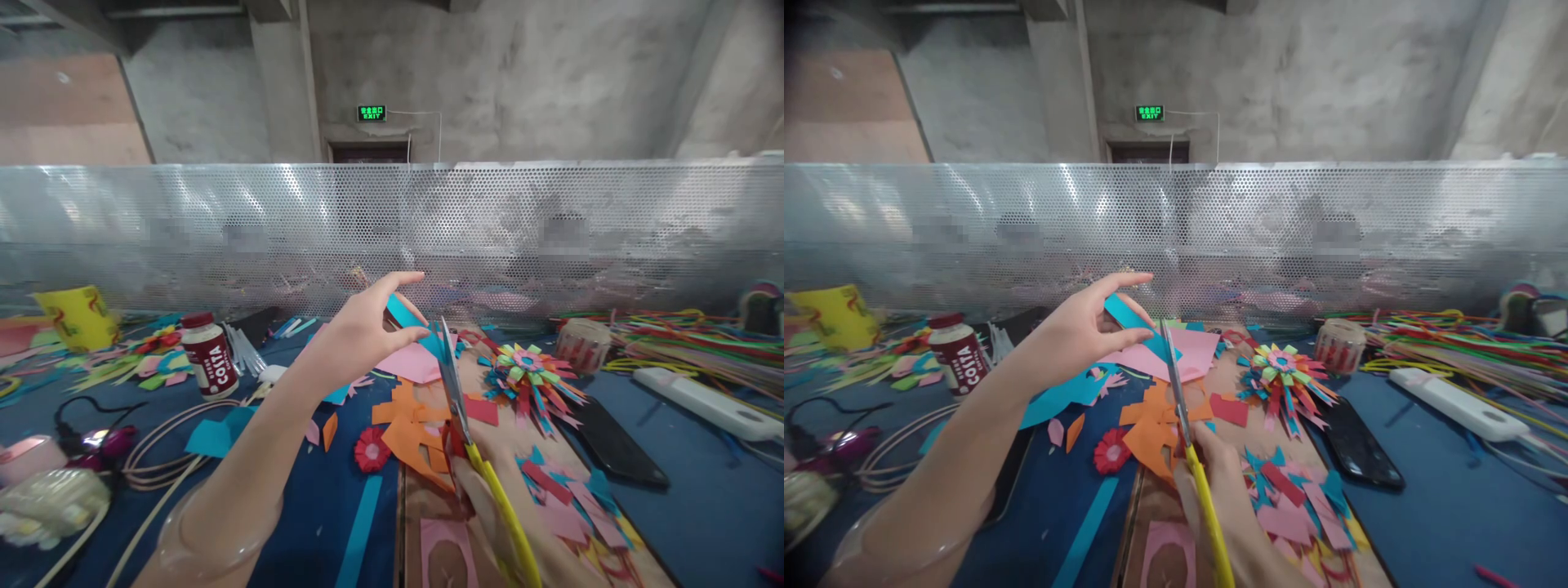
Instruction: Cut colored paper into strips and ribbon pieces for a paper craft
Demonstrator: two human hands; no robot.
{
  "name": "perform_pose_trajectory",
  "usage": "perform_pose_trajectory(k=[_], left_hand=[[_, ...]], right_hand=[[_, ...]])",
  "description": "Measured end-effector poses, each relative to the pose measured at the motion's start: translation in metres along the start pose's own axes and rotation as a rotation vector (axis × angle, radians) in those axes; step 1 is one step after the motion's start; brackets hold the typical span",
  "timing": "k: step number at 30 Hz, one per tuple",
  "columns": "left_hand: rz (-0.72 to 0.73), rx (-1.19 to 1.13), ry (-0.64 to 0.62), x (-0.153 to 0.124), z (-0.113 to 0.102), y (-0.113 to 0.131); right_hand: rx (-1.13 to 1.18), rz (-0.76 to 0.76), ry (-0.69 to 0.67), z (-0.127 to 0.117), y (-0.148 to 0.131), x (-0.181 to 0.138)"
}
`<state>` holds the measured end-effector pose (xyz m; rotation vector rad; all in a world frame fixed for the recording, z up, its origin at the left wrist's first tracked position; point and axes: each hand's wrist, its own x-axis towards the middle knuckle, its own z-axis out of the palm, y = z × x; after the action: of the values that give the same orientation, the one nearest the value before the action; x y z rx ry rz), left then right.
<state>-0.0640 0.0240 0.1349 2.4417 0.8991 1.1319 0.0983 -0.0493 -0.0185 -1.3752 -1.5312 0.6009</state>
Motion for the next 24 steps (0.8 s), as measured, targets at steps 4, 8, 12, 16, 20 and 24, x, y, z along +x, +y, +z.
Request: perform_pose_trajectory(k=[4,8,12,16,20,24], left_hand=[[-0.009,0.002,0.0,0.0,-0.001,0.002],[-0.013,-0.007,-0.006,-0.001,-0.002,0.003],[-0.021,0.001,0.0,-0.002,-0.002,0.004],[-0.028,0.016,0.004,-0.002,-0.002,0.005],[-0.022,0.039,0.012,-0.002,-0.001,0.004],[-0.018,0.029,0.023,-0.002,-0.001,0.004]], right_hand=[[0.043,0.016,-0.006,-0.004,-0.004,0.002],[0.081,0.019,0.017,-0.005,-0.008,0.003],[0.109,0.023,0.037,-0.005,-0.011,0.003],[0.126,0.035,0.039,-0.005,-0.012,0.002],[0.137,0.043,0.04,-0.006,-0.013,0.002],[0.148,0.057,0.04,-0.005,-0.012,0.003]])
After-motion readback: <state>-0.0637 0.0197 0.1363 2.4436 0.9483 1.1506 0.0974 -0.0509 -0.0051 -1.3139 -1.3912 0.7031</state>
